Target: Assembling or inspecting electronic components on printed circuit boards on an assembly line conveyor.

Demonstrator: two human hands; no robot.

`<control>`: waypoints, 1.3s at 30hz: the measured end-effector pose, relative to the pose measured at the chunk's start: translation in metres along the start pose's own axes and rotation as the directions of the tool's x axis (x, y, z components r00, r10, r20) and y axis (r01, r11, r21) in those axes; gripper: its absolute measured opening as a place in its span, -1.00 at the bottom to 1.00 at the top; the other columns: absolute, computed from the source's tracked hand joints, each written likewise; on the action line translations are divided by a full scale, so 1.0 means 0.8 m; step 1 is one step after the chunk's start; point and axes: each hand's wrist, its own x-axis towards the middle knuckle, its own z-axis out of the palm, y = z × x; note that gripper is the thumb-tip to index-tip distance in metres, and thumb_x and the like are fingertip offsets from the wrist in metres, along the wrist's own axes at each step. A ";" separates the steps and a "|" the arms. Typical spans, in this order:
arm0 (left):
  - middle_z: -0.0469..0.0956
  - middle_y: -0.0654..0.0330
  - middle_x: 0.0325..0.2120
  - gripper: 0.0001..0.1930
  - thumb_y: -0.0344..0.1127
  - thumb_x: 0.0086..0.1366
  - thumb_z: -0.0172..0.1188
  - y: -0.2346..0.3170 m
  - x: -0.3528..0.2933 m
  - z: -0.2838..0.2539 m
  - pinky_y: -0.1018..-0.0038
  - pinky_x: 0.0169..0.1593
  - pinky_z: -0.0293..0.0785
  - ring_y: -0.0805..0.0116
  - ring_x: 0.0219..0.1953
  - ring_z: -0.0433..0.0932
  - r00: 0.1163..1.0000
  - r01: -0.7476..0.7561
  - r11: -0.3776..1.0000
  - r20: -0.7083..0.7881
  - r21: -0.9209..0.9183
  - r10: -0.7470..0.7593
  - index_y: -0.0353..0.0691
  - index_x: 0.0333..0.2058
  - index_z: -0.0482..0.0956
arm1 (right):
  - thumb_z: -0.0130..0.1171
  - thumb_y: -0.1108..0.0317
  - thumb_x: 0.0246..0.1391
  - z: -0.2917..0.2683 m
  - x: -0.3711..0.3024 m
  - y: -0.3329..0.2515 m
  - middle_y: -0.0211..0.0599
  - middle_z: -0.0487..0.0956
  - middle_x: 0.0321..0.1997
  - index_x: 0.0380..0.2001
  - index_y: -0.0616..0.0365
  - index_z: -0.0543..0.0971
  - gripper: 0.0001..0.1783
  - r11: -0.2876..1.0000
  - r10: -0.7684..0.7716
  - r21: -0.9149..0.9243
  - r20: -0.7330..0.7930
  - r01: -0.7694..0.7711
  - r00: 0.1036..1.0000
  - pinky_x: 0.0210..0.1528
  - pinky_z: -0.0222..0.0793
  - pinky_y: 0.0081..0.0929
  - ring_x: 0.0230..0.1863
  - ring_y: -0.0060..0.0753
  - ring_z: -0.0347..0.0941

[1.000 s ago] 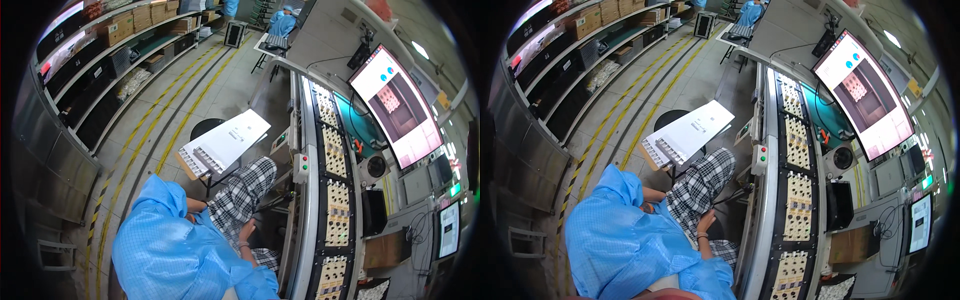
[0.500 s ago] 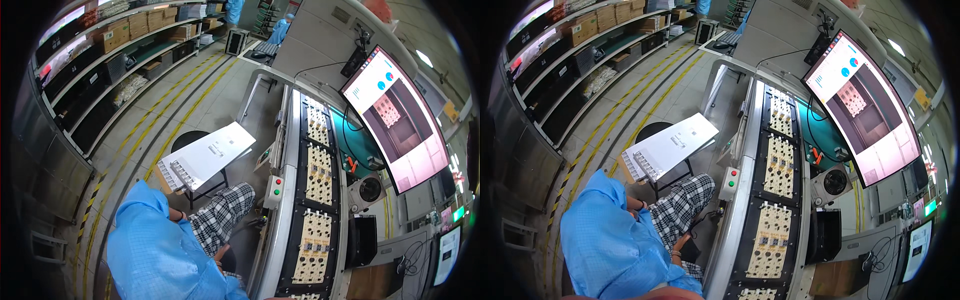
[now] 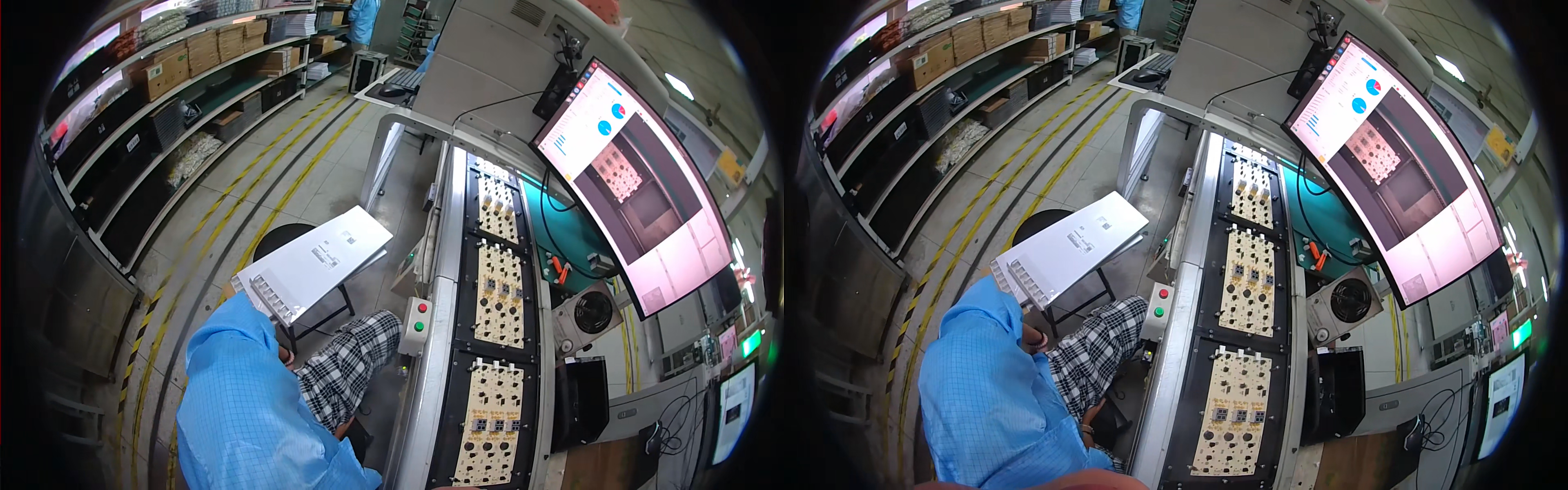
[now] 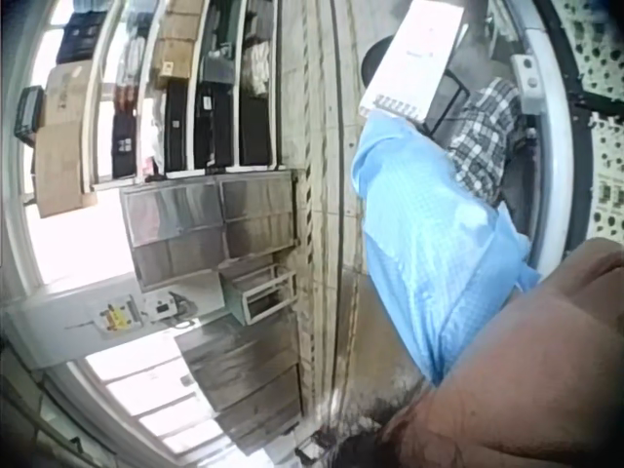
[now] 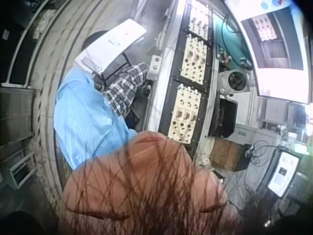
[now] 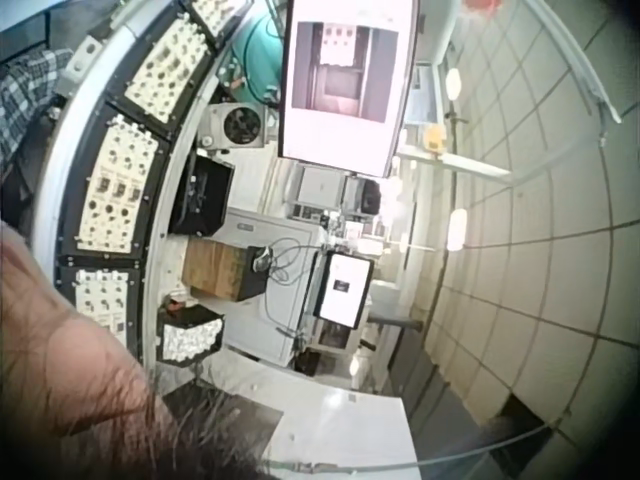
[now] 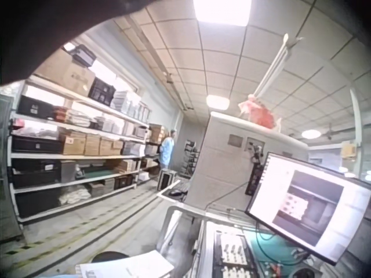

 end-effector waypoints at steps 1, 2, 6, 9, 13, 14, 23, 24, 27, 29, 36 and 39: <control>0.65 0.07 -0.38 -0.74 -0.18 0.22 0.05 -0.006 -0.007 0.009 0.27 -0.27 0.58 0.16 -0.27 0.65 1.000 0.018 1.000 0.013 0.010 -0.018 -0.20 -0.41 0.65 | -0.20 0.53 0.32 0.004 -0.005 -0.001 -0.11 0.10 0.42 0.35 0.17 0.14 -0.46 1.000 -0.004 0.001 0.018 0.004 1.000 0.42 -0.04 -0.23 0.40 -0.05 0.05; 0.65 0.07 -0.38 -0.74 -0.18 0.21 0.05 -0.012 -0.014 0.017 0.26 -0.27 0.58 0.16 -0.27 0.65 0.999 0.037 0.999 0.025 0.020 -0.037 -0.20 -0.41 0.65 | -0.20 0.53 0.32 0.008 -0.009 -0.002 -0.11 0.11 0.42 0.35 0.18 0.14 -0.47 1.000 -0.009 0.001 0.037 0.009 0.999 0.42 -0.03 -0.23 0.39 -0.05 0.06; 0.65 0.07 -0.39 -0.75 -0.20 0.20 0.06 -0.026 -0.029 0.052 0.26 -0.28 0.58 0.15 -0.28 0.65 0.994 0.065 0.996 0.079 0.061 -0.070 -0.19 -0.44 0.66 | -0.19 0.53 0.32 0.016 -0.025 0.000 -0.10 0.14 0.39 0.33 0.18 0.17 -0.48 1.000 -0.011 -0.016 0.078 0.012 0.997 0.40 0.00 -0.23 0.37 -0.03 0.09; 0.65 0.07 -0.41 -0.75 -0.21 0.19 0.06 -0.037 -0.037 0.061 0.26 -0.29 0.58 0.14 -0.29 0.65 0.990 0.089 0.990 0.099 0.107 -0.100 -0.19 -0.46 0.67 | -0.19 0.53 0.31 0.018 -0.022 -0.007 -0.09 0.17 0.38 0.32 0.19 0.19 -0.49 0.999 -0.035 -0.024 0.103 0.038 0.994 0.39 0.02 -0.22 0.36 -0.02 0.11; 0.66 0.06 -0.42 -0.75 -0.22 0.18 0.07 -0.044 -0.040 0.070 0.25 -0.31 0.58 0.13 -0.29 0.65 0.983 0.111 0.979 0.125 0.171 -0.133 -0.19 -0.49 0.68 | -0.18 0.52 0.31 0.015 -0.014 -0.008 -0.07 0.20 0.35 0.30 0.19 0.21 -0.50 0.997 -0.064 -0.035 0.129 0.069 0.990 0.37 0.05 -0.22 0.34 0.00 0.14; 0.66 0.06 -0.43 -0.75 -0.22 0.18 0.07 -0.047 -0.043 0.074 0.25 -0.31 0.58 0.12 -0.29 0.66 0.980 0.116 0.975 0.136 0.188 -0.143 -0.19 -0.50 0.68 | -0.18 0.52 0.31 0.017 -0.015 -0.007 -0.07 0.21 0.35 0.30 0.19 0.22 -0.51 0.997 -0.068 -0.034 0.135 0.073 0.988 0.36 0.06 -0.22 0.33 0.00 0.15; 0.66 0.06 -0.46 -0.74 -0.25 0.15 0.08 -0.098 -0.140 0.087 0.24 -0.34 0.59 0.10 -0.31 0.66 0.918 0.188 0.895 0.252 0.405 -0.307 -0.18 -0.56 0.70 | -0.16 0.51 0.30 0.085 -0.036 -0.024 -0.04 0.28 0.30 0.26 0.20 0.28 -0.53 0.993 -0.109 0.068 0.197 0.097 0.974 0.32 0.13 -0.21 0.29 0.04 0.22; 0.66 0.06 -0.46 -0.74 -0.25 0.15 0.08 -0.114 -0.152 0.091 0.24 -0.35 0.59 0.09 -0.31 0.66 0.900 0.208 0.877 0.266 0.433 -0.345 -0.18 -0.57 0.70 | -0.16 0.51 0.29 0.100 -0.041 -0.034 -0.03 0.29 0.29 0.26 0.21 0.28 -0.54 0.990 -0.119 0.098 0.215 0.100 0.969 0.31 0.14 -0.21 0.28 0.04 0.23; 0.64 0.00 -0.42 -0.75 -0.16 0.22 0.14 0.074 -0.169 -0.084 0.16 -0.32 0.57 0.04 -0.28 0.65 0.973 -0.230 0.849 0.122 0.476 0.194 -0.20 -0.38 0.67 | -0.15 0.51 0.29 0.168 -0.096 -0.036 -0.02 0.31 0.28 0.25 0.21 0.30 -0.54 0.981 -0.020 0.194 0.182 -0.016 0.983 0.30 0.17 -0.21 0.26 0.05 0.25; 0.58 -0.05 -0.48 -0.73 -0.16 0.27 0.10 0.082 -0.182 -0.079 0.19 -0.38 0.51 0.00 -0.38 0.60 0.926 -0.310 0.889 -0.102 0.338 0.362 -0.25 -0.41 0.61 | -0.15 0.51 0.29 0.230 -0.167 -0.056 -0.01 0.33 0.26 0.24 0.21 0.31 -0.55 0.962 0.015 0.261 0.230 -0.076 0.973 0.29 0.18 -0.21 0.25 0.06 0.26; 0.56 0.04 -0.61 -0.76 -0.20 0.30 0.14 0.099 -0.098 -0.001 0.22 -0.41 0.47 0.06 -0.50 0.59 0.661 -0.525 0.851 -0.635 -0.010 0.400 -0.23 -0.46 0.59 | -0.14 0.50 0.28 0.148 -0.141 -0.015 0.01 0.38 0.23 0.21 0.22 0.36 -0.56 0.976 0.034 0.214 0.047 -0.044 0.998 0.25 0.24 -0.20 0.22 0.09 0.32; 0.61 0.03 -0.52 -0.71 -0.17 0.34 0.08 0.129 -0.090 -0.014 0.22 -0.40 0.48 0.03 -0.46 0.60 0.666 -0.628 0.776 -0.478 0.054 0.572 -0.24 -0.42 0.63 | -0.13 0.50 0.27 0.126 -0.162 -0.003 0.02 0.41 0.21 0.20 0.23 0.38 -0.57 0.981 0.057 0.189 -0.010 -0.054 0.998 0.24 0.26 -0.20 0.20 0.10 0.34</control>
